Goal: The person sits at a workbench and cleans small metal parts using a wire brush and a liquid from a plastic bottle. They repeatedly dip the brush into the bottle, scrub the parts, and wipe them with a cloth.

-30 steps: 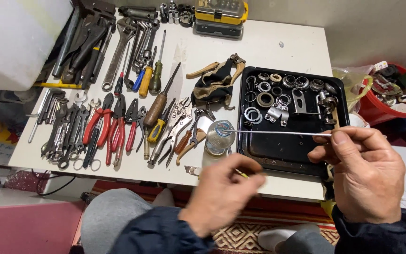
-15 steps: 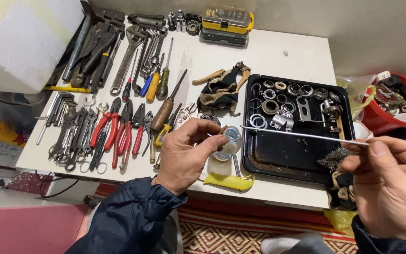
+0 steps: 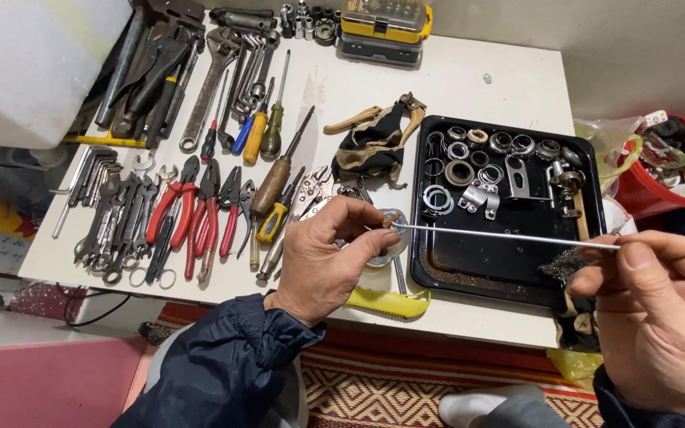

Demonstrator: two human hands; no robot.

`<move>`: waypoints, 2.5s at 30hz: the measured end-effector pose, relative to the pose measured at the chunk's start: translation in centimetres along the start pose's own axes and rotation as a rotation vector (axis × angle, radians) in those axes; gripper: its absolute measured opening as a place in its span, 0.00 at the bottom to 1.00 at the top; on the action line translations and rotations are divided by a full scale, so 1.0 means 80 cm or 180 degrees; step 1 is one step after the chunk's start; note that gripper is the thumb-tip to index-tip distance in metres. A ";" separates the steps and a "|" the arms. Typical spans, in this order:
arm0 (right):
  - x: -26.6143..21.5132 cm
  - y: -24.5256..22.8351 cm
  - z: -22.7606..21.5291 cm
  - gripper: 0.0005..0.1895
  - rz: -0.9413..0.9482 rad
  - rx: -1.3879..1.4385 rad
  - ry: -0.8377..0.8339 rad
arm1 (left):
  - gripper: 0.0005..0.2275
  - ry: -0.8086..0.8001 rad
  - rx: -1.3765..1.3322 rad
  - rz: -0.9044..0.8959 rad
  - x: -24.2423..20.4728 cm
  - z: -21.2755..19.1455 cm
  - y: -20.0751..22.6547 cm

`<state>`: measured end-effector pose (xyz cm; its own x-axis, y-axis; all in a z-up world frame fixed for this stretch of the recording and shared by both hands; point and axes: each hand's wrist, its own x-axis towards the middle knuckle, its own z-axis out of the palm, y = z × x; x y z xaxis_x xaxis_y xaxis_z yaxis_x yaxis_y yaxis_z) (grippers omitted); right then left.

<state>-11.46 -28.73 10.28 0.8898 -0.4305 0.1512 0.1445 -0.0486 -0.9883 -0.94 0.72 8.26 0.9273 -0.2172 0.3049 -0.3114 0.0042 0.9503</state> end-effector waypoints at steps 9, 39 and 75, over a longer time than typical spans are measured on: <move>-0.001 0.005 -0.002 0.09 -0.0055 -0.0104 0.0027 | 0.07 -0.0024 -0.0006 0.0013 -0.001 -0.002 -0.002; 0.003 0.005 -0.006 0.11 0.0076 -0.0206 0.0186 | 0.07 -0.0058 -0.0677 -0.0246 -0.005 -0.002 -0.003; -0.001 0.006 0.002 0.09 -0.0106 -0.0262 0.0119 | 0.06 -0.0049 -0.0751 -0.0626 -0.005 -0.003 -0.004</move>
<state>-11.40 -28.53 9.83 0.8682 -0.4607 0.1846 0.1362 -0.1367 -0.9812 -1.15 1.05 7.85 0.9612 -0.2510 0.1145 -0.0679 0.1869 0.9800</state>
